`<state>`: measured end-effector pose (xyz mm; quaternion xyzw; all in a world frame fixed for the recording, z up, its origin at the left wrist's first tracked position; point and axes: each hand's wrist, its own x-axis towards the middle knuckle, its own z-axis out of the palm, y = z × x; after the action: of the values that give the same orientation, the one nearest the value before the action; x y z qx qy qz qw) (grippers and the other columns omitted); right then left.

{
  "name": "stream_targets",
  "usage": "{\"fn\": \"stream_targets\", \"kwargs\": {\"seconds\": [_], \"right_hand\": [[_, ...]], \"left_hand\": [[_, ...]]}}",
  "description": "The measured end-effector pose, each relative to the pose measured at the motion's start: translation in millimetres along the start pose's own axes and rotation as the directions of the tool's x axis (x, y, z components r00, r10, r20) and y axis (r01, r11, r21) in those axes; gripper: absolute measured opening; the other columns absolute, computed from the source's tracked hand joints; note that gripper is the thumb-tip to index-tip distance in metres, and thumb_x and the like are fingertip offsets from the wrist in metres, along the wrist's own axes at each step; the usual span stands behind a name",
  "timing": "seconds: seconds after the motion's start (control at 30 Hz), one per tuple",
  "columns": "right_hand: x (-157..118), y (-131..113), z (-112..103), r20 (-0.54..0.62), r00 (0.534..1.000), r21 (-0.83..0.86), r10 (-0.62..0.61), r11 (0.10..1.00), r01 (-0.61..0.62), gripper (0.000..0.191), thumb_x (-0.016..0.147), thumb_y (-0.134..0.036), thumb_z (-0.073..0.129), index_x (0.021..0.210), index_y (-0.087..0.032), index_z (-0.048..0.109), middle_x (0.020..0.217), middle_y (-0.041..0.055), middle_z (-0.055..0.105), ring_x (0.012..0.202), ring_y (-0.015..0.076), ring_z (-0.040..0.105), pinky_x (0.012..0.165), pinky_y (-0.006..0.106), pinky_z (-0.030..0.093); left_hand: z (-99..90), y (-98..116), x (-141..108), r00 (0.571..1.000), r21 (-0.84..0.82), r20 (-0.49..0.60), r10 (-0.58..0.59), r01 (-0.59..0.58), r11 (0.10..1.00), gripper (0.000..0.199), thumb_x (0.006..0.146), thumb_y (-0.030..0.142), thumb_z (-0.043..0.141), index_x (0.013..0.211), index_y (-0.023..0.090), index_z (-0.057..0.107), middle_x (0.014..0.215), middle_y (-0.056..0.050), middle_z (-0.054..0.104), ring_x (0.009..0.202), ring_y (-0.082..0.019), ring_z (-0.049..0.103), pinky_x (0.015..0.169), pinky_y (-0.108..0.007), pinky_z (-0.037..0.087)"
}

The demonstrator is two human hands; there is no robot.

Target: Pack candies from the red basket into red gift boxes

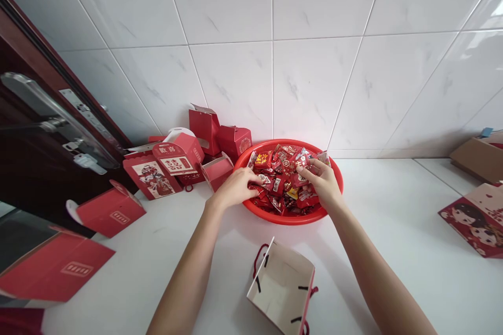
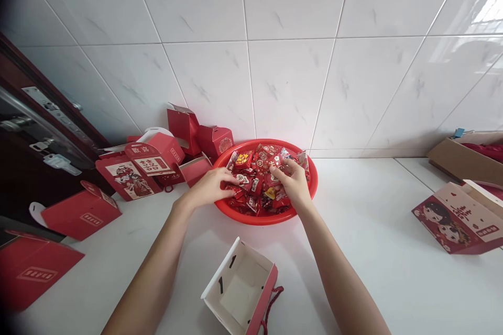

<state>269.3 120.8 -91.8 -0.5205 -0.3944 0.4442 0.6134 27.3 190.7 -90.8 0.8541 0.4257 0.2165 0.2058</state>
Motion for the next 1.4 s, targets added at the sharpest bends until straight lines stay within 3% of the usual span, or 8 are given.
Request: {"fn": "stream_targets", "kwargs": {"seconds": [0.3,0.43,0.57,0.7,0.87,1.03,1.17,1.4], "right_hand": [[-0.9,-0.4,0.5,0.028,1.000,0.002,-0.007,1.000,0.007,0.053,0.056,-0.055,0.092,0.088,-0.022,0.065,0.069,-0.0013,0.065,0.058,0.0200,0.066,0.045,0.028,0.046],[-1.1,-0.4,0.9,0.018,1.000,0.001,-0.011,1.000,0.011,0.053,0.055,-0.055,0.092,0.088,-0.022,0.065,0.069,-0.0018,0.064,0.056,0.0198,0.065,0.046,0.029,0.047],[-0.6,-0.2,-0.1,0.015,1.000,0.008,-0.004,1.000,0.004,0.052,0.057,-0.057,0.090,0.086,-0.022,0.065,0.070,-0.0006,0.065,0.058,0.0200,0.066,0.047,0.029,0.047],[-1.3,-1.4,-0.6,-0.004,1.000,-0.028,-0.018,0.999,0.017,0.051,0.061,-0.055,0.088,0.094,-0.023,0.066,0.068,-0.0021,0.062,0.058,0.0188,0.062,0.049,0.030,0.048],[-8.5,-7.1,4.7,0.186,0.971,-0.153,-0.148,0.972,0.178,0.052,0.072,-0.050,0.081,0.120,-0.030,0.073,0.082,0.0009,0.068,0.060,0.0165,0.058,0.047,0.028,0.049],[-15.7,-12.4,8.6,0.325,0.942,-0.110,-0.080,0.987,0.121,0.039,0.075,-0.059,0.079,0.086,-0.022,0.077,0.062,-0.0015,0.060,0.048,0.0139,0.052,0.044,0.030,0.051],[-17.9,-15.9,8.3,0.371,0.927,-0.084,-0.053,0.992,0.091,0.042,0.071,-0.061,0.083,0.081,-0.021,0.077,0.061,-0.0018,0.061,0.049,0.0144,0.056,0.048,0.030,0.053],[-19.3,-18.7,10.7,0.283,0.947,-0.061,-0.151,0.983,0.175,0.049,0.069,-0.066,0.083,0.060,-0.020,0.066,0.053,-0.0030,0.051,0.046,0.0123,0.046,0.042,0.028,0.048]], "left_hand": [[7.2,20.6,6.4,0.987,0.171,0.106,-0.121,0.102,0.980,0.033,0.049,0.019,0.089,0.081,0.025,0.085,0.087,-0.008,0.069,0.087,-0.033,0.067,0.078,-0.035,0.047],[12.2,15.5,8.5,0.995,0.158,0.030,-0.095,0.089,0.983,0.012,0.066,0.020,0.079,0.075,0.025,0.083,0.084,-0.009,0.072,0.083,-0.030,0.068,0.077,-0.035,0.047],[11.5,12.0,10.7,0.984,-0.222,-0.149,-0.095,0.060,0.973,0.019,0.082,0.037,0.071,0.078,0.023,0.083,0.091,-0.010,0.077,0.089,-0.029,0.070,0.084,-0.038,0.052],[4.6,16.3,8.2,0.956,-0.676,-0.204,-0.211,0.018,0.737,0.045,0.073,0.059,0.081,0.094,0.019,0.083,0.099,-0.008,0.080,0.098,-0.028,0.069,0.091,-0.039,0.054],[5.5,32.2,4.1,0.945,-0.817,-0.161,-0.285,0.034,0.575,0.053,0.064,0.056,0.089,0.100,0.018,0.078,0.091,-0.005,0.077,0.090,-0.022,0.069,0.087,-0.035,0.054],[9.1,50.4,0.1,0.950,-0.766,-0.209,-0.233,-0.011,0.643,0.041,0.071,0.051,0.085,0.091,0.018,0.071,0.083,-0.001,0.072,0.081,-0.018,0.067,0.081,-0.031,0.056],[7.5,59.5,-4.8,0.947,-0.692,-0.283,-0.152,-0.092,0.716,0.037,0.077,0.052,0.081,0.087,0.019,0.070,0.088,-0.004,0.074,0.086,-0.021,0.070,0.084,-0.033,0.058],[6.8,67.8,-11.1,0.977,-0.677,-0.189,-0.098,-0.058,0.733,0.045,0.077,0.051,0.083,0.110,0.019,0.078,0.107,-0.008,0.080,0.098,-0.028,0.075,0.085,-0.039,0.063]]}}
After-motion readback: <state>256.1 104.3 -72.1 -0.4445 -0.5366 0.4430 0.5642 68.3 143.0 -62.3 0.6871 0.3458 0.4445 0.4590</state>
